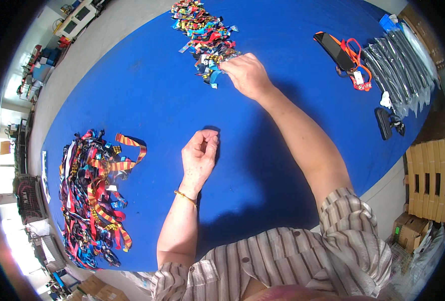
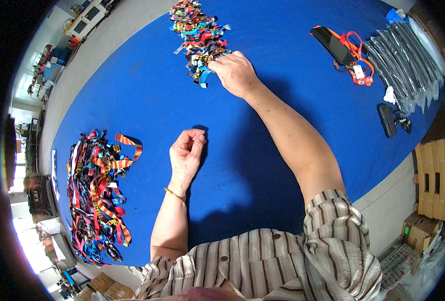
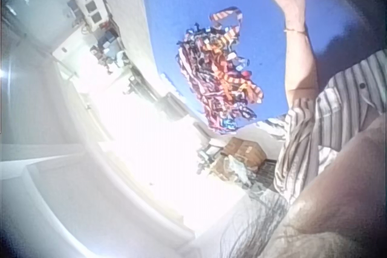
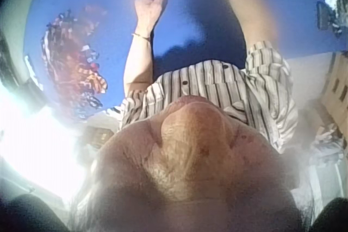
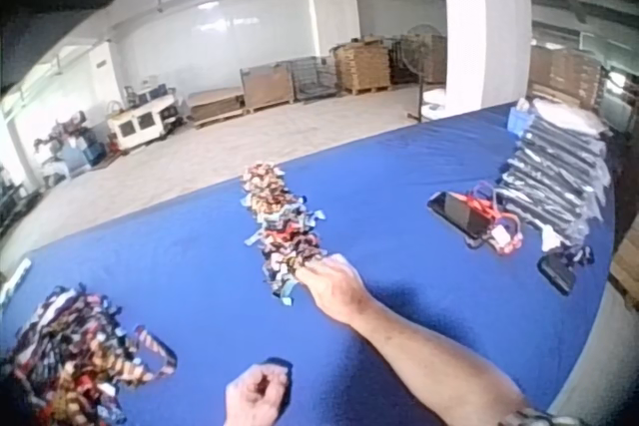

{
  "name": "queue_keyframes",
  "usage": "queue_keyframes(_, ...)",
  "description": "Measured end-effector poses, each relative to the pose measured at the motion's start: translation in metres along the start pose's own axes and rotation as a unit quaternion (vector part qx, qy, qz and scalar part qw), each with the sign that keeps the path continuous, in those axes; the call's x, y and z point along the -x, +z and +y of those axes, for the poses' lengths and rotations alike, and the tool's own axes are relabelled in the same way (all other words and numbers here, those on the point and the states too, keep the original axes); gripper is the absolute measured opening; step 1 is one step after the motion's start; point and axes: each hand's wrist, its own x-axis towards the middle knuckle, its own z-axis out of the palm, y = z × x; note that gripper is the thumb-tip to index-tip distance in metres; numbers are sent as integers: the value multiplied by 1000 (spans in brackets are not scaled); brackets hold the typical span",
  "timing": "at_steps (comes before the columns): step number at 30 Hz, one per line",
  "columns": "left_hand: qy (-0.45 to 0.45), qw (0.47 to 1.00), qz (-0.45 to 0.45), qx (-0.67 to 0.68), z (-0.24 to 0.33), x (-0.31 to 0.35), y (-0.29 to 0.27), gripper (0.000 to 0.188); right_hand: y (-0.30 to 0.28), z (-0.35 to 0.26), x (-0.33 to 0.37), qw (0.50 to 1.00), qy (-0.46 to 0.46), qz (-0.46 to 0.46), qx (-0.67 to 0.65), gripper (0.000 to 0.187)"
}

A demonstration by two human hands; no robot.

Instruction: The person folds a black patterned strap into a bow by hand and places it onto a pile, then repeats the process with a floral strap and a striped strap.

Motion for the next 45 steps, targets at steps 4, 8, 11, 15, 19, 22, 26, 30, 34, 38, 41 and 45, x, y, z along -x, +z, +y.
queue_keyframes(4,28,1000,8,5,-5,-1,1,9,0,-3,-1,1000,7,-19,15,8)
queue_keyframes(8,28,1000,8,4,-6,-1,1,9,1,-3,0,999,2,-16,35,9)
queue_keyframes(11,21,1000,9,0,-6,0,1,9,-3,-5,-1,999,-10,-19,50,14)
queue_keyframes(15,6,1000,4,9,0,1,1,8,-6,-6,-2,998,-11,-30,49,13)
queue_keyframes(19,21,1000,12,2,-2,0,2,9,-2,-4,-1,999,-21,-27,41,12)
queue_keyframes(22,17,1000,11,1,0,0,2,9,-1,-4,-1,999,-19,-15,37,12)
queue_keyframes(26,17,1000,10,3,-2,0,2,9,-3,-8,-3,1000,-3,2,27,14)
queue_keyframes(30,0,1000,1,13,1,0,1,8,-10,-12,-8,999,8,10,45,14)
queue_keyframes(34,-10,1000,0,11,5,1,0,8,-14,-22,-10,997,-54,25,-46,14)
queue_keyframes(38,-5,1000,-1,9,4,1,1,9,-6,-40,4,985,-86,-52,-138,15)
queue_keyframes(41,7,1000,-12,3,2,1,1,9,-7,-58,13,979,-71,-136,-131,14)
queue_keyframes(45,8,1000,-3,10,-3,2,0,9,-1,-76,17,978,-40,-167,-115,11)
